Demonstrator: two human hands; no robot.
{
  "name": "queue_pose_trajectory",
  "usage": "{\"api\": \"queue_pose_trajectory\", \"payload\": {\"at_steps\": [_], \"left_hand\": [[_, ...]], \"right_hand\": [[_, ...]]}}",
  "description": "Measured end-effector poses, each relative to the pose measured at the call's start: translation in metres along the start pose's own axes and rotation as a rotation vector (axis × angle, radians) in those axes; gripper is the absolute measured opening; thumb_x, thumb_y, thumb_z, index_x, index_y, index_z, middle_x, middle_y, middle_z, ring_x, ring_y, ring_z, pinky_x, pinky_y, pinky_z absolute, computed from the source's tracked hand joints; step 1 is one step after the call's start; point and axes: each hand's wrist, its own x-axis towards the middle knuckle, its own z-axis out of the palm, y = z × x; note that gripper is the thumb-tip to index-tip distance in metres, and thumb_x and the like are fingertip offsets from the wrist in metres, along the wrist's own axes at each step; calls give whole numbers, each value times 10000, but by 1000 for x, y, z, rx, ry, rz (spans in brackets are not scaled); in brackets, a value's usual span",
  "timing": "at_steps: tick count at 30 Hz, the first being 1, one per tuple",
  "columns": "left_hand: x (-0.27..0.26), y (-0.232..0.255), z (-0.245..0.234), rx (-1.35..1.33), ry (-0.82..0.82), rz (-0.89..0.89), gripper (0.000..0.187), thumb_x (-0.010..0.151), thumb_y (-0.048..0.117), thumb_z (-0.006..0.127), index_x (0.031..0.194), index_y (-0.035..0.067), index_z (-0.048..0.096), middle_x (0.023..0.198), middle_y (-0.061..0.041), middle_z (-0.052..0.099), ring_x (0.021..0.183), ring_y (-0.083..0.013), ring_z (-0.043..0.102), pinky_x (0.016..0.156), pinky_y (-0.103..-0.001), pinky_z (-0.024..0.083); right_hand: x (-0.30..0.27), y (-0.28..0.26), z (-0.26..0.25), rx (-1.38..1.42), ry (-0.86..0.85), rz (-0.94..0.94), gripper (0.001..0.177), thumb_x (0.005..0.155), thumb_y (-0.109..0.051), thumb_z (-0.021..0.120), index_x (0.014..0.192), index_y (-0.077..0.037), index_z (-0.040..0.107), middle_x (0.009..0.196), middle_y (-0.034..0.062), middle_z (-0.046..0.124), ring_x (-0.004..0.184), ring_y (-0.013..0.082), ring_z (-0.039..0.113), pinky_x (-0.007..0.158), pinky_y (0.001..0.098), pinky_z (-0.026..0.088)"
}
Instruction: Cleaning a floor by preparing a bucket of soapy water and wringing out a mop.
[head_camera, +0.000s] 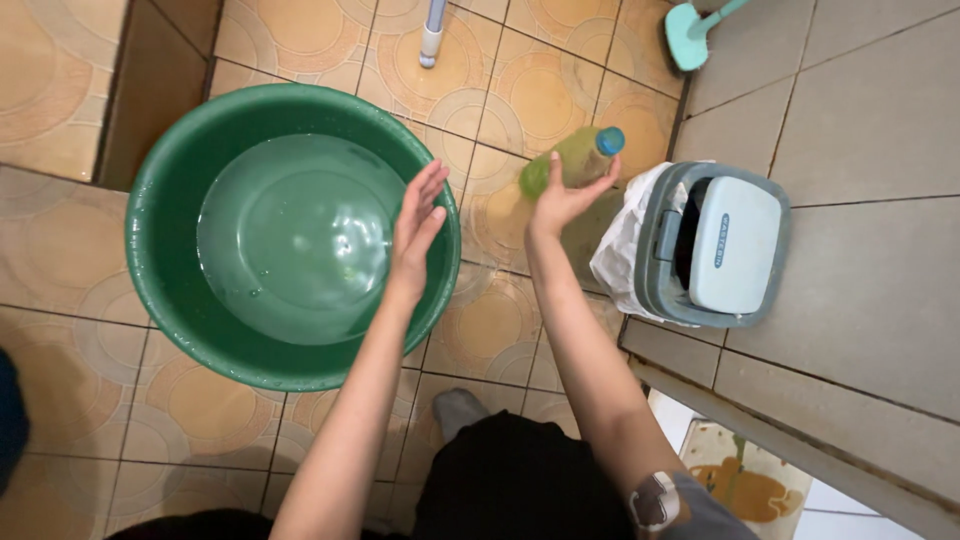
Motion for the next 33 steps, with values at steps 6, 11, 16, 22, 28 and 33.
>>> {"api": "queue_pose_trajectory", "payload": {"at_steps": [6, 11, 16, 22, 28, 33], "left_hand": [[-3, 1, -8, 31, 29, -12, 620, 1009, 211, 517, 1586, 40, 370, 1586, -189, 475, 1518, -278, 398, 1278, -392, 241], [-4, 2, -11, -7, 20, 11, 624, 1012, 217, 523, 1587, 38, 359, 1594, -192, 458, 1528, -278, 387, 1274, -394, 243], [-4, 7, -15, 6, 28, 37, 621, 1016, 219, 524, 1587, 35, 364, 1603, -195, 451, 1539, -281, 376, 1290, -394, 222], [-12, 31, -32, -6, 75, 54, 650, 1000, 249, 537, 1590, 39, 362, 1600, -188, 456, 1528, -289, 387, 1280, -406, 234], [-37, 59, -80, 53, 167, 97, 674, 1002, 302, 533, 1596, 41, 350, 1612, -194, 446, 1532, -316, 393, 1289, -428, 250], [-73, 77, -136, 142, 384, 70, 657, 995, 323, 507, 1579, 51, 377, 1584, -190, 468, 1502, -323, 423, 1250, -438, 276]], "right_hand": [[-2, 8, 2, -44, 27, -24, 952, 811, -27, 880, 1567, -117, 309, 1613, 192, 376, 1508, 345, 370, 1262, 474, 266], [-11, 6, 3, -76, 60, 122, 1038, 769, -49, 891, 1571, -121, 236, 1604, 182, 335, 1471, 336, 367, 1228, 462, 268], [-25, 58, -4, 215, -21, 428, 1012, 779, -73, 886, 1568, -122, 253, 1584, 167, 397, 1436, 332, 443, 1216, 460, 333], [-67, -75, -19, 301, -374, 964, 914, 821, -184, 775, 1547, -279, 228, 1534, 103, 394, 1438, 255, 361, 1158, 555, 265], [-93, -96, -8, 282, -790, 613, 690, 881, -137, 726, 1510, -189, 446, 1522, 131, 476, 1457, 284, 413, 1219, 531, 268], [-104, -120, 9, 81, -879, 222, 652, 838, -49, 726, 1444, -95, 489, 1539, 98, 489, 1480, 229, 383, 1176, 412, 273]]}}
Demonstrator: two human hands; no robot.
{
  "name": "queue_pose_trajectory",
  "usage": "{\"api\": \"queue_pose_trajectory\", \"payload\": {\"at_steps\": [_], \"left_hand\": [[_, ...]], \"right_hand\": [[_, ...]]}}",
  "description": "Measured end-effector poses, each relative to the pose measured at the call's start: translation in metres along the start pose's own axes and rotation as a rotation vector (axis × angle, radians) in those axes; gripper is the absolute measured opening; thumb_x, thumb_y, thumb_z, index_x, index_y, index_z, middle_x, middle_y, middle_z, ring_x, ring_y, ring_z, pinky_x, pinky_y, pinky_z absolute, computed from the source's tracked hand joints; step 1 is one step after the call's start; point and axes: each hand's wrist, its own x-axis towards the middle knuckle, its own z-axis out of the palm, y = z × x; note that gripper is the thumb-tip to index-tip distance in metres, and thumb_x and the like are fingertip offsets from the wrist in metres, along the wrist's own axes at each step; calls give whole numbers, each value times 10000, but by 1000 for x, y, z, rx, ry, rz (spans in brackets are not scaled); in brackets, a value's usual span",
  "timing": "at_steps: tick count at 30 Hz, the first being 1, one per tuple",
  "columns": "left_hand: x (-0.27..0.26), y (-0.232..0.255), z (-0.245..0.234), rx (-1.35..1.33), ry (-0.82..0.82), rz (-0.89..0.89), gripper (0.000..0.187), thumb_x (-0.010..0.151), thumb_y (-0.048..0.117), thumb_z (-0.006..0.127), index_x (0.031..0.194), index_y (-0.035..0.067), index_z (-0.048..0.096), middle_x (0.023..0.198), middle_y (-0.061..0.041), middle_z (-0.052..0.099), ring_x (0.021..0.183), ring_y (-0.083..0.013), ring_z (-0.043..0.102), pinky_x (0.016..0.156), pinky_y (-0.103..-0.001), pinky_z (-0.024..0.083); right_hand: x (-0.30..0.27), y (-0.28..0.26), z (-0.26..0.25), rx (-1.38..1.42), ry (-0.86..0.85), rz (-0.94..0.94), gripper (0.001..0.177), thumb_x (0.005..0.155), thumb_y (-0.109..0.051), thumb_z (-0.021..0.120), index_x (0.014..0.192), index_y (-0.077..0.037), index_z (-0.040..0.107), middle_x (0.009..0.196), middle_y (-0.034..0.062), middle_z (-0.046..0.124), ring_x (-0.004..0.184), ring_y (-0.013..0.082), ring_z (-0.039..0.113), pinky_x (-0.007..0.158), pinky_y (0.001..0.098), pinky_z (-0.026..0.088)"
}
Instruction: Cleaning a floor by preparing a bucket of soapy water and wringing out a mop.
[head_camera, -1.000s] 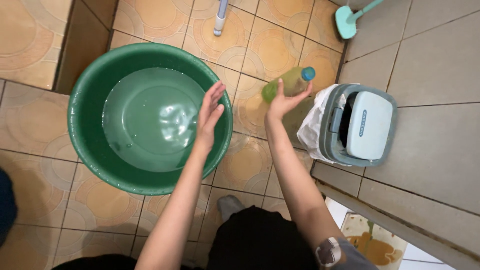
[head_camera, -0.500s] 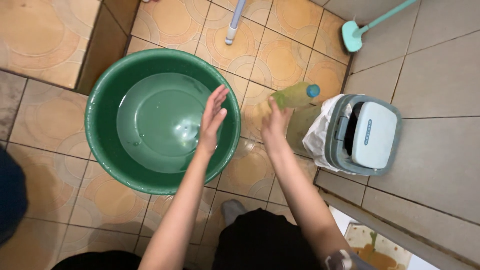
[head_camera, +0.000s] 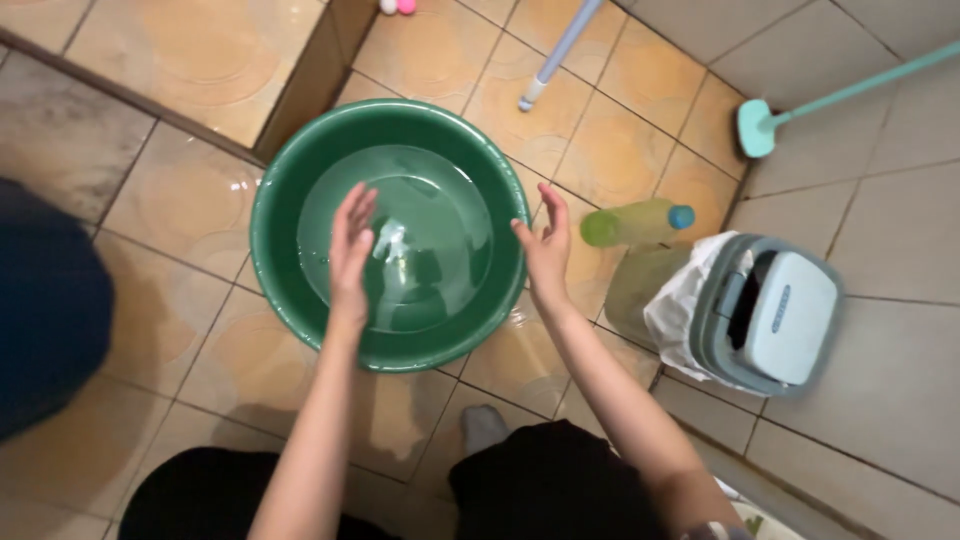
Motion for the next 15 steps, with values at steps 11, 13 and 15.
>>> {"api": "queue_pose_trajectory", "payload": {"at_steps": [11, 13, 15], "left_hand": [[-18, -9, -87, 126, 290, 101, 574, 1040, 307, 522, 1545, 51, 426, 1567, -182, 485, 1494, -324, 428, 1263, -431, 286], [-19, -17, -96, 127, 321, 109, 561, 1040, 293, 533, 1536, 50, 437, 1563, -181, 488, 1490, -322, 429, 1261, -428, 288], [-22, -26, -102, 126, 409, 171, 496, 1074, 268, 552, 1509, 44, 475, 1575, -176, 493, 1510, -309, 434, 1283, -416, 296]], "right_hand": [[35, 22, 24, -299, -78, -265, 596, 856, -93, 784, 1404, -68, 549, 1401, 166, 586, 1357, 308, 537, 1145, 410, 419], [42, 31, 26, -303, -77, -250, 600, 852, -96, 787, 1402, -77, 549, 1392, 171, 588, 1346, 308, 541, 1129, 411, 429], [48, 43, 25, -310, -60, -200, 599, 851, -103, 800, 1396, -99, 554, 1338, 170, 611, 1284, 289, 561, 1082, 410, 456]]}}
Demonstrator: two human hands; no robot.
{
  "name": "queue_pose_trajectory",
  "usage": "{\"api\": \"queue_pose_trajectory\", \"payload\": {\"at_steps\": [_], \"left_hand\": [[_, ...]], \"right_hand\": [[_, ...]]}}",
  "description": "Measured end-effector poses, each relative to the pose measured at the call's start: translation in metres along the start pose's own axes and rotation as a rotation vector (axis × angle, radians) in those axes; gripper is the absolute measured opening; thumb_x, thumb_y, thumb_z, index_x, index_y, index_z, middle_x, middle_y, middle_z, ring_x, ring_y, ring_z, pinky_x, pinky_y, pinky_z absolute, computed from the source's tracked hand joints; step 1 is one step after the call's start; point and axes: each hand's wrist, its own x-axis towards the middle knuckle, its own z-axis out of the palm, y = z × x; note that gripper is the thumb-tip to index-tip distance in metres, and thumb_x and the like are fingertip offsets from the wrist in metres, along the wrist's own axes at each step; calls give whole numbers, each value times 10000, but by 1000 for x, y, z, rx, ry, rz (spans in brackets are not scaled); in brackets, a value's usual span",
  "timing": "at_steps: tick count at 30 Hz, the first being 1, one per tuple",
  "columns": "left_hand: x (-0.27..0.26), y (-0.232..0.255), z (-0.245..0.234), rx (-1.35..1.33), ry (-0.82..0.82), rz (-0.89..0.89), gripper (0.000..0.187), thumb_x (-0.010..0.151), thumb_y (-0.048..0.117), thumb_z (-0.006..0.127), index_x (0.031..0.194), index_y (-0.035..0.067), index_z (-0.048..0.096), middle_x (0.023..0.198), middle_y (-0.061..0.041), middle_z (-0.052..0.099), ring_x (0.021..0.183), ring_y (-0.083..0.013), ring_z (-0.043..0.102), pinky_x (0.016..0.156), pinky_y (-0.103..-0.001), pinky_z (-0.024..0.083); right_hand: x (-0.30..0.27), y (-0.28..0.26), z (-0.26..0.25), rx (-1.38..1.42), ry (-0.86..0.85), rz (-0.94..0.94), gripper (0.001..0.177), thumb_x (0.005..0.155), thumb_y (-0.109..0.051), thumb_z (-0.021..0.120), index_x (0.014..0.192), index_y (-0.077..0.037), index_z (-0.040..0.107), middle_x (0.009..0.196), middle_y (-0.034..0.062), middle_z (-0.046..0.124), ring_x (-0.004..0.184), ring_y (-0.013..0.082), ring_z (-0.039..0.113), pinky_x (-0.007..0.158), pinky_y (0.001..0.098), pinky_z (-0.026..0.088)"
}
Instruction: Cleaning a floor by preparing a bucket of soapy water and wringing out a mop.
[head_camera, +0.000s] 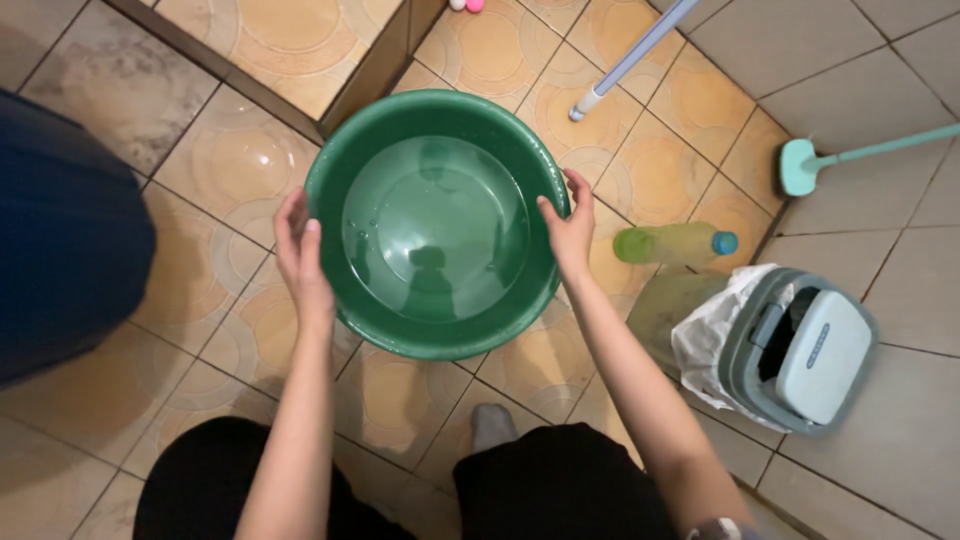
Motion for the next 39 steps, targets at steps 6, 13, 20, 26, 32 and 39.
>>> {"api": "queue_pose_trajectory", "payload": {"at_steps": [6, 13, 20, 26, 32, 39], "left_hand": [[0, -28, -17, 158, 142, -73, 487, 1064, 309, 575, 1474, 53, 518, 1496, -163, 555, 1326, -264, 537, 1166, -388, 398], [6, -39, -21, 284, 110, -183, 455, 1016, 293, 648, 1403, 73, 551, 1203, -113, 672, 1038, -202, 612, 915, -353, 493], [5, -83, -30, 518, 249, -199, 301, 1021, 334, 661, 1102, 48, 608, 878, -93, 652, 786, -231, 592, 744, -397, 485], [3, -79, -23, 623, 265, -316, 392, 1038, 393, 587, 956, 9, 582, 789, -179, 631, 738, -341, 597, 724, -460, 459], [6, -94, -24, 652, 269, -276, 460, 1079, 414, 520, 1081, -28, 645, 945, -252, 685, 905, -427, 646, 823, -483, 477], [9, -71, -17, 559, 248, -322, 505, 1068, 422, 471, 1139, -29, 688, 1032, -244, 722, 969, -401, 676, 880, -450, 490]], "right_hand": [[11, 5, 1, 16, -32, 76, 553, 870, -163, 776, 1372, -124, 546, 1134, 111, 668, 993, 210, 652, 841, 371, 558], [20, 14, 5, -261, -33, 76, 360, 1013, -324, 652, 1315, -132, 618, 871, 127, 671, 781, 237, 650, 719, 376, 515], [27, 8, 9, -375, -46, 18, 338, 1016, -393, 615, 1178, -96, 621, 797, 156, 675, 722, 316, 661, 674, 449, 491], [33, 34, 14, -360, -56, 46, 308, 1043, -365, 608, 1063, -59, 579, 739, 184, 640, 662, 340, 632, 637, 461, 467], [35, 54, 15, -251, -1, -31, 298, 1038, -307, 639, 970, -28, 558, 749, 159, 617, 633, 272, 564, 613, 415, 463], [30, 65, 12, -241, 37, -12, 339, 1018, -309, 688, 900, -16, 563, 686, 118, 528, 619, 206, 462, 586, 385, 406]]}}
